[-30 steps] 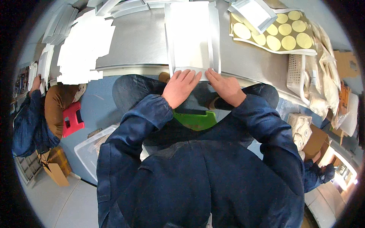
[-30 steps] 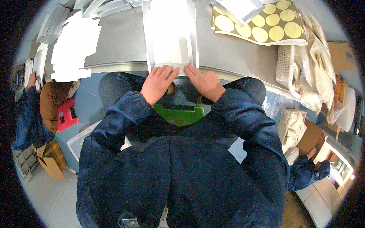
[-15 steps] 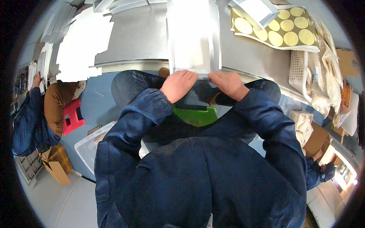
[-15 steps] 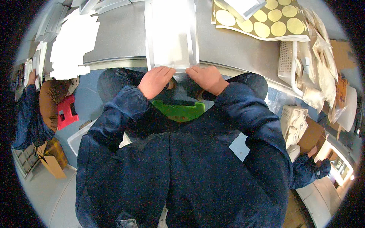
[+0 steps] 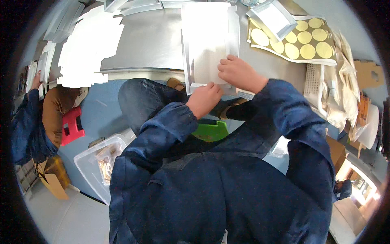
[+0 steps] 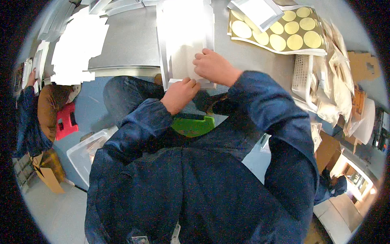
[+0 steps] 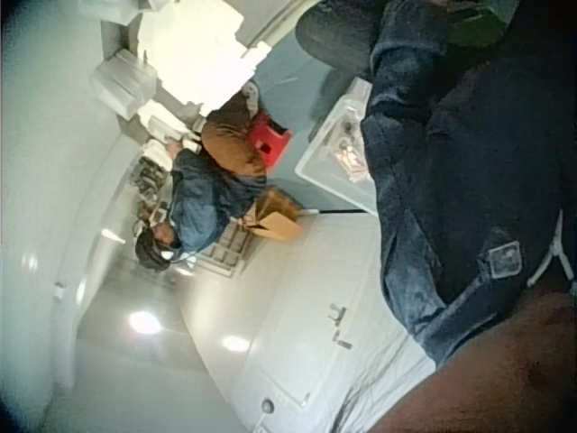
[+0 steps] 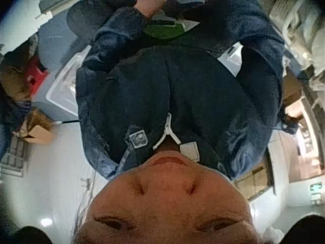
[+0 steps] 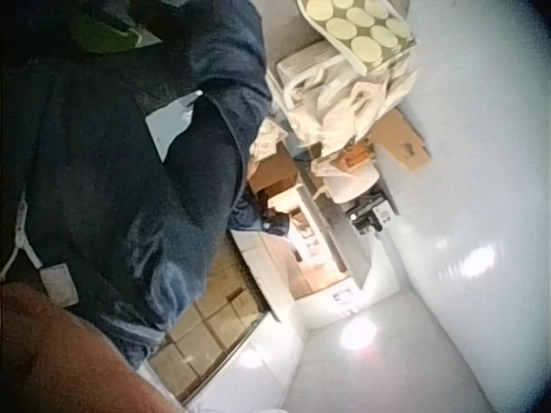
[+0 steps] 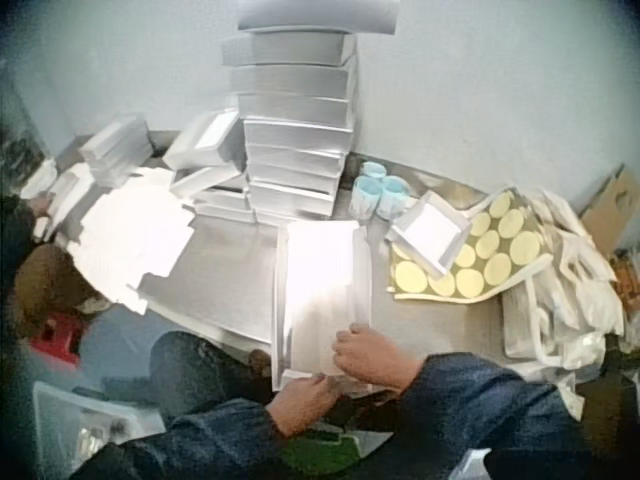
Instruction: The person assembles flat white cardboard into boxes by hand and then takes another flat cardboard piece from a stack to continue the process.
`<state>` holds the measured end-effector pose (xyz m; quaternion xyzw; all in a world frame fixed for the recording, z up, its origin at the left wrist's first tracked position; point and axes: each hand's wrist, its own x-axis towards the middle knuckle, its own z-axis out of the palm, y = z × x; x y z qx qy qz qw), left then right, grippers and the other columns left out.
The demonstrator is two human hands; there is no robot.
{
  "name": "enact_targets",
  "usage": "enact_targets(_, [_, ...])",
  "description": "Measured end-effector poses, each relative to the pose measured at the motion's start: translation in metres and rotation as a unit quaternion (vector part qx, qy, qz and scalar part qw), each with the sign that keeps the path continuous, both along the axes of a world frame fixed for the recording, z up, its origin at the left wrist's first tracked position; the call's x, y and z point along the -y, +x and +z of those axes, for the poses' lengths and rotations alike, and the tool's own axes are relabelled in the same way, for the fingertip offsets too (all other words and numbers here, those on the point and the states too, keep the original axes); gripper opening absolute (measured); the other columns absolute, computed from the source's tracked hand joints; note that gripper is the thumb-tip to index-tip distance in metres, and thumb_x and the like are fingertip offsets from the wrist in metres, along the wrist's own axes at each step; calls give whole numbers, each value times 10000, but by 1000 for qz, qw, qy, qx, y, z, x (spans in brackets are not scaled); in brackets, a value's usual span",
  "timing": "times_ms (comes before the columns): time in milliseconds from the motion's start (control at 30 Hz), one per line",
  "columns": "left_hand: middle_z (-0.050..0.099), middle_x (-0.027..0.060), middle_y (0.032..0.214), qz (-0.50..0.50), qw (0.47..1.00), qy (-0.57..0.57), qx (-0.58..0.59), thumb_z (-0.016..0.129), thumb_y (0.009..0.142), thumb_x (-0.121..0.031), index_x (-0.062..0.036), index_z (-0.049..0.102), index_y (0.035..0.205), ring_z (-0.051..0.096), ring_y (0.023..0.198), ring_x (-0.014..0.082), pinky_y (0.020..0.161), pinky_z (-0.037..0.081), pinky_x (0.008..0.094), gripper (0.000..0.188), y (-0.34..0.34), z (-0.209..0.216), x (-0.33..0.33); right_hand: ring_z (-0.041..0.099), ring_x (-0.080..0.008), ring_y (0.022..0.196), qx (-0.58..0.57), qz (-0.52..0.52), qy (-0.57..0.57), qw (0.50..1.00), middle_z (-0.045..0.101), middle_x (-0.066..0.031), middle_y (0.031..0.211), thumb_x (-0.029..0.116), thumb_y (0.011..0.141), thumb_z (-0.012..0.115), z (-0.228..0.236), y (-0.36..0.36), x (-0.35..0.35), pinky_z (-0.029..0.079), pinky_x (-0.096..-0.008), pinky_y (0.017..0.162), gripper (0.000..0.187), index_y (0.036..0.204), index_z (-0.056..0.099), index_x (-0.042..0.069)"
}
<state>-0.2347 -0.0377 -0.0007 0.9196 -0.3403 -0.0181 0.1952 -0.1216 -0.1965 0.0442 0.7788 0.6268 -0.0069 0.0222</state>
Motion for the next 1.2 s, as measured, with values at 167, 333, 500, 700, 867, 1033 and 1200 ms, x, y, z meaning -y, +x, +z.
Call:
enact_targets(167, [532,63,892,24,999,47,-12,555,741,-89,-69,576,924,555,875,233,701,502,333,186,-5,-5,-1,537,-183,838,-18,55,-98,994,534,-19,773,118,723,554,-6,-2,6,416,-302,794,22,743,546,119])
enact_targets(333, [530,43,882,38,998,45,1,560,740,-106,-100,602,863,543,890,218,736,474,350,130,-4,-2,-11,586,-222,817,-69,50,-111,990,587,-39,788,138,747,556,-11,0,10,439,-313,735,56,770,606,124])
enact_targets(500, [527,18,890,24,998,54,32,560,746,-138,-151,623,855,530,902,186,717,427,339,126,-5,-3,-17,593,-238,837,-122,28,-120,985,594,-64,801,126,748,552,-16,-3,4,449,-329,719,73,767,621,112])
enact_targets(700, [527,13,904,23,998,54,34,558,760,-145,-183,637,899,528,911,191,723,425,347,164,-5,3,-14,580,-214,856,-76,-36,-173,981,583,-53,798,134,703,582,-20,-26,-7,434,-325,752,59,690,632,107])
enact_targets(867, [526,23,927,16,996,88,18,553,774,-145,-188,646,897,527,925,200,718,426,360,160,-5,7,-10,597,-216,826,-110,-84,-242,960,595,-41,786,136,726,570,-22,-30,-5,437,-341,746,75,697,636,118])
enact_targets(1033, [524,27,927,10,992,122,-35,561,771,-151,-192,659,893,529,931,206,721,427,376,162,2,23,-10,617,-225,789,-85,-80,-135,984,621,-48,751,128,739,567,-26,-25,12,441,-359,741,85,689,635,137])
enact_targets(1200, [526,28,925,-3,993,116,-24,564,767,-136,-214,670,919,528,936,207,742,420,380,202,7,24,-16,635,-250,772,-188,-128,-142,963,643,-73,736,170,745,567,-28,-22,11,458,-385,701,108,716,657,118])
